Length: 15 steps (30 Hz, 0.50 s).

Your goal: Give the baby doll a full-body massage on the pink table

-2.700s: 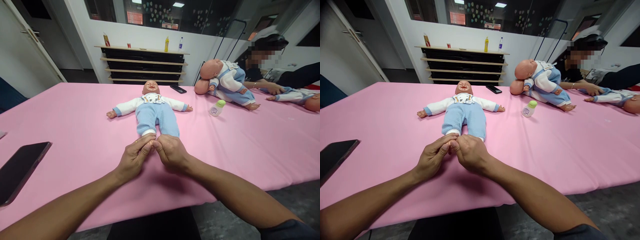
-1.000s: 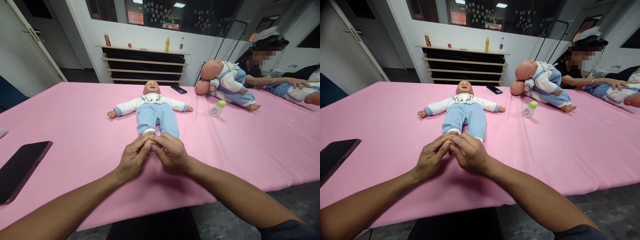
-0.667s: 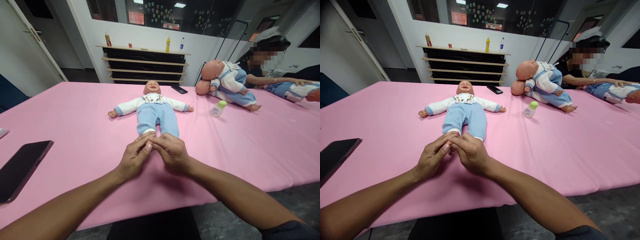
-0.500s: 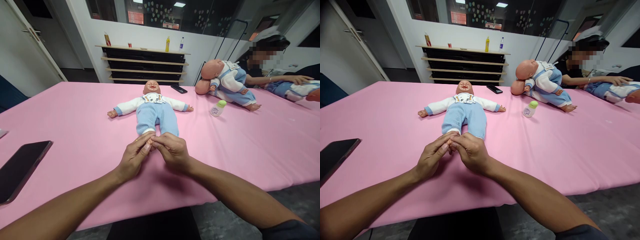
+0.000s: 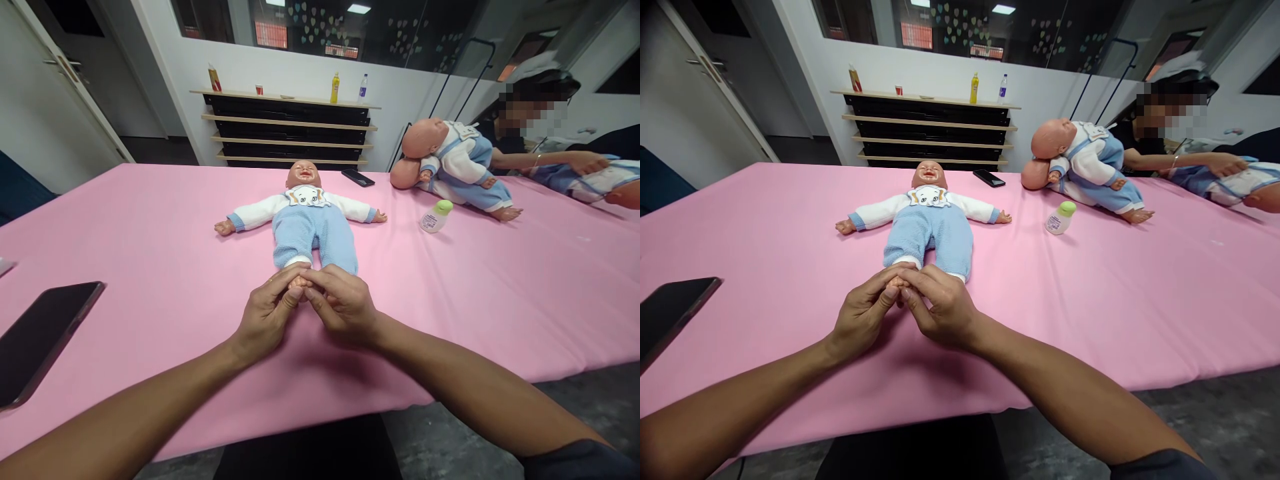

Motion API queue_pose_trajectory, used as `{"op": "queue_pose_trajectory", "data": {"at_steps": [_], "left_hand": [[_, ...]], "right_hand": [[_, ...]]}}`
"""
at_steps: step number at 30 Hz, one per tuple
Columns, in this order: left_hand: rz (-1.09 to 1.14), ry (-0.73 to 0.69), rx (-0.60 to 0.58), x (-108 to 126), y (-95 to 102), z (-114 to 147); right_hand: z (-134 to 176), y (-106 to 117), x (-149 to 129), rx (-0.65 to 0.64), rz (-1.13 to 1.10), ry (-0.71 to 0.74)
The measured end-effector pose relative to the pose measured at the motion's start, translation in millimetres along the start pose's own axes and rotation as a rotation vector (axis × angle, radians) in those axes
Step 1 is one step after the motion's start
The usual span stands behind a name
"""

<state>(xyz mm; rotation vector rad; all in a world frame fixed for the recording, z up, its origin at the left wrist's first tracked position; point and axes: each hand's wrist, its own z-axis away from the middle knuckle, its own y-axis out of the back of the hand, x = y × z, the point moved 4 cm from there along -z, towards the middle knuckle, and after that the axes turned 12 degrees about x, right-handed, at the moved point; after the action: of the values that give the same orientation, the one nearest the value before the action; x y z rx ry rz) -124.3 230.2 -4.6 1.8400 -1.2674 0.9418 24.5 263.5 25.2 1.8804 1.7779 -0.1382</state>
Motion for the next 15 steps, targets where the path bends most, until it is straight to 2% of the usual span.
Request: {"op": "queue_pose_trajectory", "data": {"at_steps": [4,15], "left_hand": [[-0.002,-0.055,-0.009,2.6,0.5,-0.6],[-0.067,-0.054,-0.055,4.8,-3.6,0.8]], "right_hand": [[0.7,-0.1,0.5,-0.004,-0.012,0.003],[-0.8,4.6,2.7,0.062,-0.015,-0.121]]}}
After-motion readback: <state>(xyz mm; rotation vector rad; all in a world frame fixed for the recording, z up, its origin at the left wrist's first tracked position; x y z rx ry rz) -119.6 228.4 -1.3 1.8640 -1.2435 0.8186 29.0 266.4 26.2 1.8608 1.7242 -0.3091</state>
